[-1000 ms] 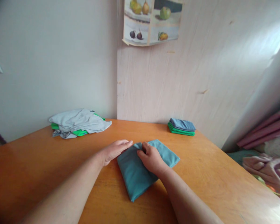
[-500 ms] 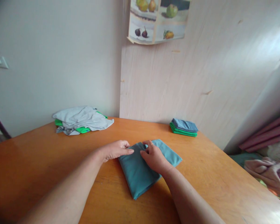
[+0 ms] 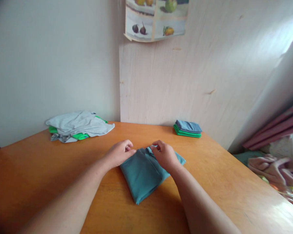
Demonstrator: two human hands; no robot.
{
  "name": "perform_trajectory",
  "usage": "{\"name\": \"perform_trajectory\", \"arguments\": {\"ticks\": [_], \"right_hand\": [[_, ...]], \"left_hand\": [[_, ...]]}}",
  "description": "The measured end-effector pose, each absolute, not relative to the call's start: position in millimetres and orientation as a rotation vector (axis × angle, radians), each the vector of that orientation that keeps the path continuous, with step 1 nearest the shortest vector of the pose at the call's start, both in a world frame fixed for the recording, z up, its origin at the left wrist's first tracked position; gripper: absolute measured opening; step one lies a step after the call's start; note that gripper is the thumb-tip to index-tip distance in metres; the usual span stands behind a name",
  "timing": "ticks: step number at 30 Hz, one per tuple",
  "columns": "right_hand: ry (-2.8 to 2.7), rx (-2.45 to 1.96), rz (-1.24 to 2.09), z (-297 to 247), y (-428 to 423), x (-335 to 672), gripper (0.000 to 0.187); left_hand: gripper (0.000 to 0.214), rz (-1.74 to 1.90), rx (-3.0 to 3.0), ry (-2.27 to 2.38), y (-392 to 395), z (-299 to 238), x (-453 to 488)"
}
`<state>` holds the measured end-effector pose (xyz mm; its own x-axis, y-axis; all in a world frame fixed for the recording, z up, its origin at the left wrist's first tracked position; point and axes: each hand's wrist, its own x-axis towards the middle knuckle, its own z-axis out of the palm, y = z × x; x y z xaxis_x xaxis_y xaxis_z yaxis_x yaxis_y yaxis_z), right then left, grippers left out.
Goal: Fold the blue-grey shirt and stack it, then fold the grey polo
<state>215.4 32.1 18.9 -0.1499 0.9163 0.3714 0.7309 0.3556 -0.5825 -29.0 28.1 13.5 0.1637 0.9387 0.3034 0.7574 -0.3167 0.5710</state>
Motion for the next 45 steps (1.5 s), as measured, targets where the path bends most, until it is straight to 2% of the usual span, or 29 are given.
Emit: {"name": "perform_trajectory", "arguments": {"ticks": [3, 8, 12, 16, 34, 45], "right_hand": [[-1.833, -1.479, 0.204, 19.3, 41.5, 231.6, 0.026], [-2.035, -1.408, 0.135, 11.9, 44.9, 232.7, 0.031], [-2.311, -1.311, 0.165, 3.2, 43.3, 224.2, 0.04], [-2.488, -1.418, 0.171, -6.4, 44.1, 221.4, 0.049], [-2.463, -1.439, 0.19, -3.3, 42.3, 222.4, 0.053], [-2.521, -1.455, 0.305, -7.4, 41.4, 222.8, 0.054]], "left_hand": [[0.008, 1.029, 2.393, 1.493, 21.8, 18.2, -16.7], [0.023, 0.922, 2.62, 1.242, 14.2, 7.1, 0.8], [0.031, 0.757, 2.655, 1.246, 14.2, -4.5, 4.3], [0.037, 0.641, 2.627, 1.281, 13.0, -5.4, 3.5], [0.037, 0.579, 2.735, 1.23, -0.2, 3.5, 12.7], [0.061, 0.523, 2.679, 1.23, -1.6, 2.4, 8.7]]}}
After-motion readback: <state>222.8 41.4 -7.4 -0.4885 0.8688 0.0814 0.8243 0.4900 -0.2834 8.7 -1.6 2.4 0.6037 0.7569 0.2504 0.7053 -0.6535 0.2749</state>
